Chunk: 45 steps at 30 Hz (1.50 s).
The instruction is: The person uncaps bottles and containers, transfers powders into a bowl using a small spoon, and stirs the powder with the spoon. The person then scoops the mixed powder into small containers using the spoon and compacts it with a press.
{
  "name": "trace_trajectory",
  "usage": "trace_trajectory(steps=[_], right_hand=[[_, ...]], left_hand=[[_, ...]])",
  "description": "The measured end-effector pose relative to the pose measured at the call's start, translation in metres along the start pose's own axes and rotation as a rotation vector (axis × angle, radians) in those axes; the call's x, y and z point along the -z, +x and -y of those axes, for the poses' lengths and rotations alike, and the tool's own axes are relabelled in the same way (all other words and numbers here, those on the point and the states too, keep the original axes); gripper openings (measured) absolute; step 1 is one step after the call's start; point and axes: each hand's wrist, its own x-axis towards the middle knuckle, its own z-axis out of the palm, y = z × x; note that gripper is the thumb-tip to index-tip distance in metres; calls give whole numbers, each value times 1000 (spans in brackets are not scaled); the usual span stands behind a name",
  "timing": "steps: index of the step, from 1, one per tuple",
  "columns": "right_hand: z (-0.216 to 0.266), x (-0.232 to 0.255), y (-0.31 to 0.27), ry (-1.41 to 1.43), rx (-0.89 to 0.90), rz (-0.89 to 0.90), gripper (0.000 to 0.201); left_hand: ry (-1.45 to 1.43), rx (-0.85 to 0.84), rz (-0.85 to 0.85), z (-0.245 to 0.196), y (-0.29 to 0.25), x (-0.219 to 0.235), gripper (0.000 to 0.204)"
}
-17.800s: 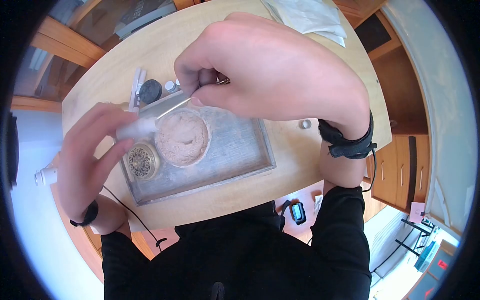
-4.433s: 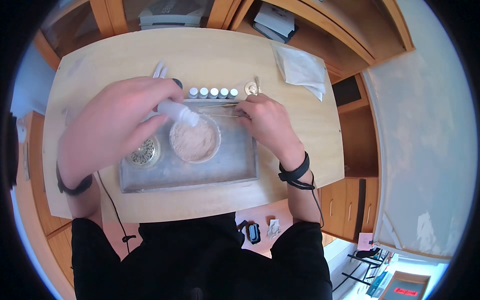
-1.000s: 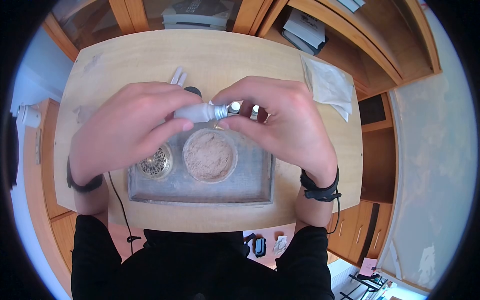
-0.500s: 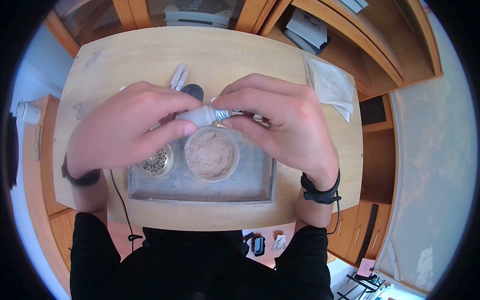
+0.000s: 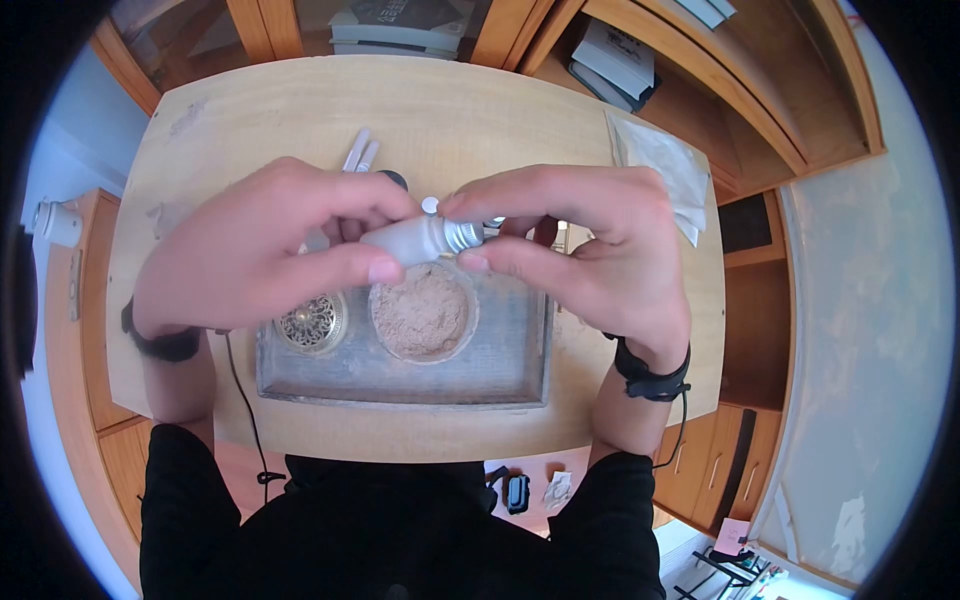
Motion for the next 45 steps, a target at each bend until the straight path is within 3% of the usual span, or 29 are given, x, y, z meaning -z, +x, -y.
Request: trace_trajectory(steps=[2,4,9,12,18,20,23,29,34,39,45], right_hand=[[4,-3,1,-34,48,-32,26],[6,-8,2,-187,129,-109,26],[3,-2,-2,-65,46,-30,26],[1,-1,-3,-24,-2,11,27],[6,0,-2,-42,-24,16,26],[9,-2,0,-62,-38,-7,26],[10,-3,0,-165,-37,-34,26],[2,-3,1,-202,63,-23,29],[9,-5,0,-179,-8,47,29],[9,-11,-2,-252,-35,-4,22],[5,-14,-1,-410,-85,14,33]], left_hand=[[-182,-22,-55,3,1,-1,27],[-178,-12,-52,1,1,2,27],[-123,-33,-67,-1,1,0,27],[-94,69,0,-5,0,-1,26],[89,-45,-88,-1,1,-8,25],[152,-139,-282,3,0,-13,26],[306,-124,-329,1,-2,-13,27],[288,-93,-286,0,-2,-13,27],[314,-99,-278,-1,-3,-16,29],[341,-115,-294,-2,-4,-20,28],[369,-99,-294,-2,-2,-21,30]])
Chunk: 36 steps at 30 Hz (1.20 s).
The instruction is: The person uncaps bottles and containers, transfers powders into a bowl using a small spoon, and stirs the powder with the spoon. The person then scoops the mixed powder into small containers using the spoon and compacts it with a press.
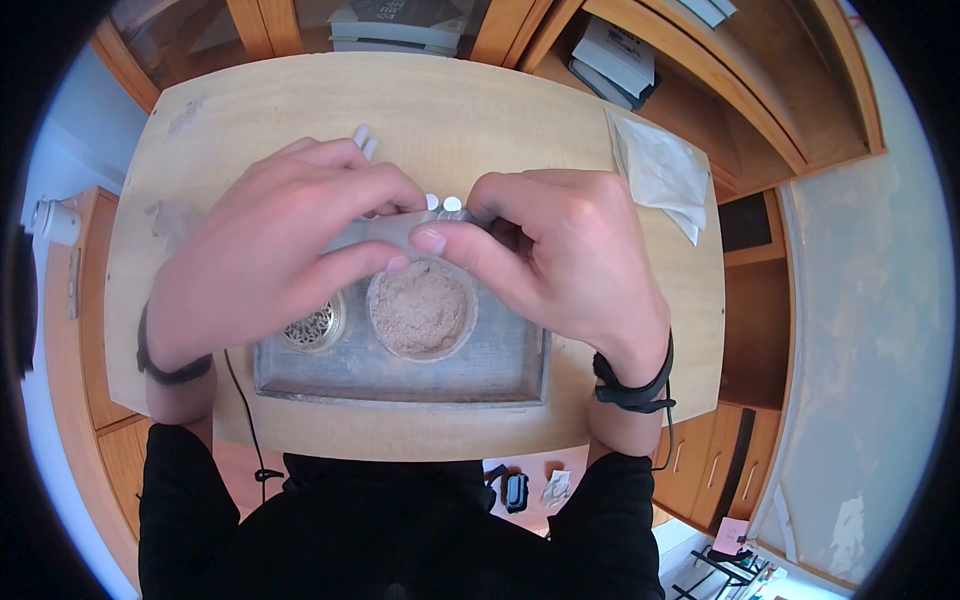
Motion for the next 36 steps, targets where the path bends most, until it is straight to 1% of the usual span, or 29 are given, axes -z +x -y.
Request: trace_trajectory(steps=[2,4,5,7,10,14,16,17,19,20,22,23,25,26,28,29,31,32,34,36], right_hand=[[-2,-2,0,-19,14,-1,34],[-1,-7,1,184,16,-115,32],[0,-6,0,183,17,-114,32],[2,-2,-2,107,-28,-2,29],[3,-1,-1,125,-47,27,30],[3,-2,-3,185,-25,-33,32],[8,4,-2,31,-101,117,33],[8,4,-2,32,-102,117,33],[7,3,-1,135,-136,88,34],[6,1,-2,135,-136,88,34],[4,-1,-4,213,-85,-14,32],[3,3,-4,214,-83,-13,32],[0,12,-4,59,-53,201,30],[0,11,-3,58,-54,202,30],[1,6,-1,149,36,67,36],[3,5,0,149,38,67,36],[10,6,0,215,-2,11,53],[10,6,0,216,-1,11,53],[9,6,0,192,3,31,63],[8,8,-2,186,12,52,63]], left_hand=[[21,8,7,-1,0,-1,30],[19,5,3,-1,0,-2,29],[17,3,-2,-1,0,-2,28],[22,-7,-3,-2,-1,-3,28],[27,-8,2,-4,-2,-3,27],[43,5,1,-2,-3,-1,27],[43,-1,-8,-3,-3,-3,27],[41,-8,-14,-4,-3,-3,27],[33,2,-6,-3,-4,-2,26],[26,14,0,-3,-4,-2,26],[25,5,-14,-2,-4,-2,26],[23,-3,-27,-2,-4,-3,26],[29,-2,-15,-4,-4,-2,26],[34,-2,-4,-4,-4,-2,25],[32,3,-8,-3,-4,-2,25],[34,9,-13,-4,-4,-2,25],[43,0,-29,-2,-3,-2,25],[48,-11,-42,-2,-2,-1,25],[45,-8,-29,-2,-2,0,25],[41,-4,-16,-3,-3,0,26]])
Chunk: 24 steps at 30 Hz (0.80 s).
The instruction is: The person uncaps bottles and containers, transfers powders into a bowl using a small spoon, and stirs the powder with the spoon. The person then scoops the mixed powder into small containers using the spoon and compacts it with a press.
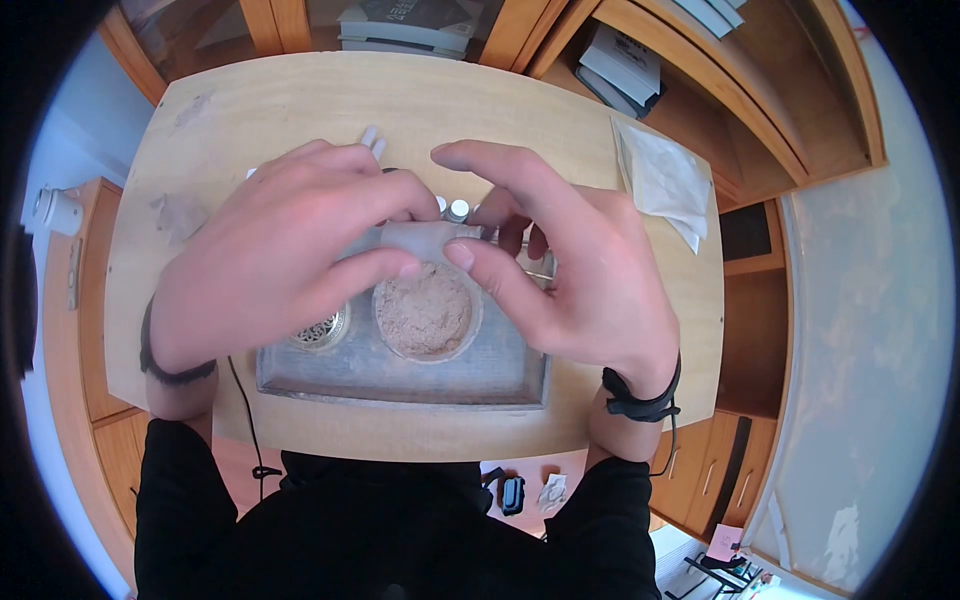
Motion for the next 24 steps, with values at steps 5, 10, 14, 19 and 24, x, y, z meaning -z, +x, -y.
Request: trace_trajectory(steps=[5,10,14,19,24], right_hand=[[3,2,1,-17,20,7,59],[4,-2,4,-37,29,-35,58],[2,-1,1,-24,-8,7,56],[-1,-3,-2,29,-9,-18,42],[0,-1,0,13,23,-8,39]], left_hand=[[-6,22,26,-1,0,2,25],[11,2,2,0,0,1,25],[-37,-5,8,1,-1,-1,25],[-27,-5,1,0,0,-1,25],[-34,-19,7,-1,-1,0,25]])
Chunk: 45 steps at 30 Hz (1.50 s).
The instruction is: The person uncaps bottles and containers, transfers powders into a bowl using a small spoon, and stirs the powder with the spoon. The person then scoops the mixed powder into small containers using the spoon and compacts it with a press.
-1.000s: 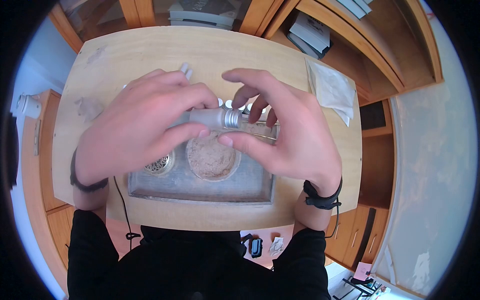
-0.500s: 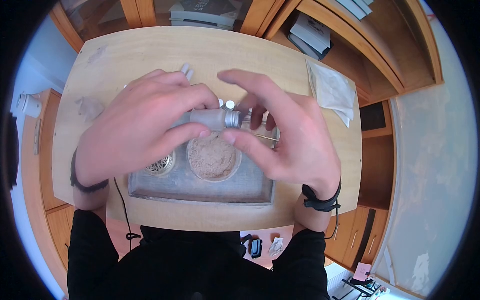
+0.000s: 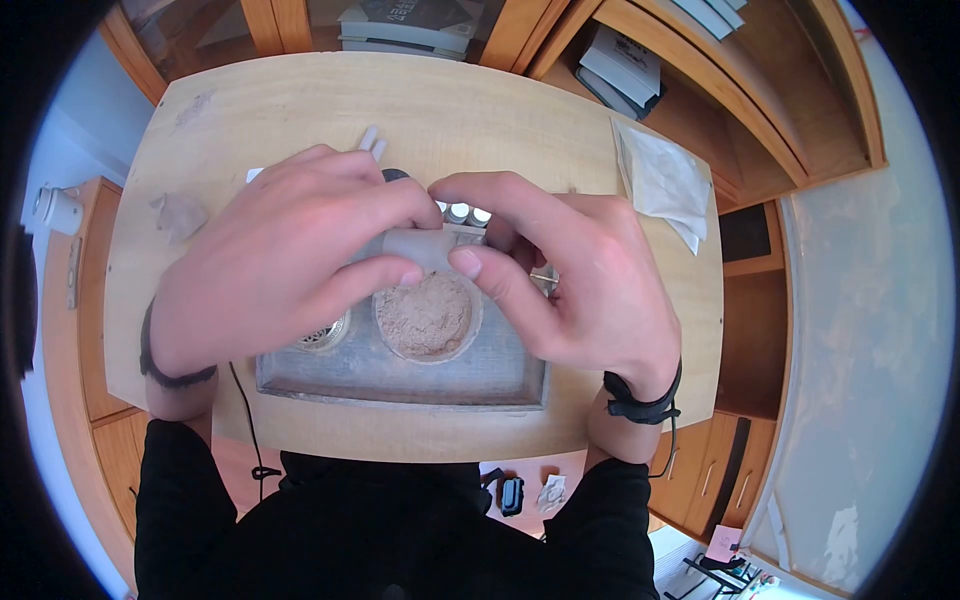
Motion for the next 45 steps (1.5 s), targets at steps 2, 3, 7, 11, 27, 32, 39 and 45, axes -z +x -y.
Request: trace_trajectory(steps=[2,3,7,11,27,32,39,45], right_hand=[[-1,-1,0,-2,11,23,40],[-3,-3,0,0,11,-2,41],[0,-4,1,20,5,-6,45],[5,-1,1,-17,-28,59,43],[2,-1,0,-66,-20,-53,21],[1,-3,1,-84,-54,-40,21],[-6,20,-6,-61,-185,-189,19],[-49,43,-21,-452,-471,-182,24]], left_hand=[[20,13,0,-1,0,0,25],[20,13,0,-1,0,0,25],[29,27,20,-1,0,1,25],[23,12,-9,0,-1,-2,24],[9,18,-31,0,1,4,26],[155,-15,-112,-5,0,-1,28],[96,-80,-218,-1,0,5,43],[37,25,-222,0,-12,24,49]])
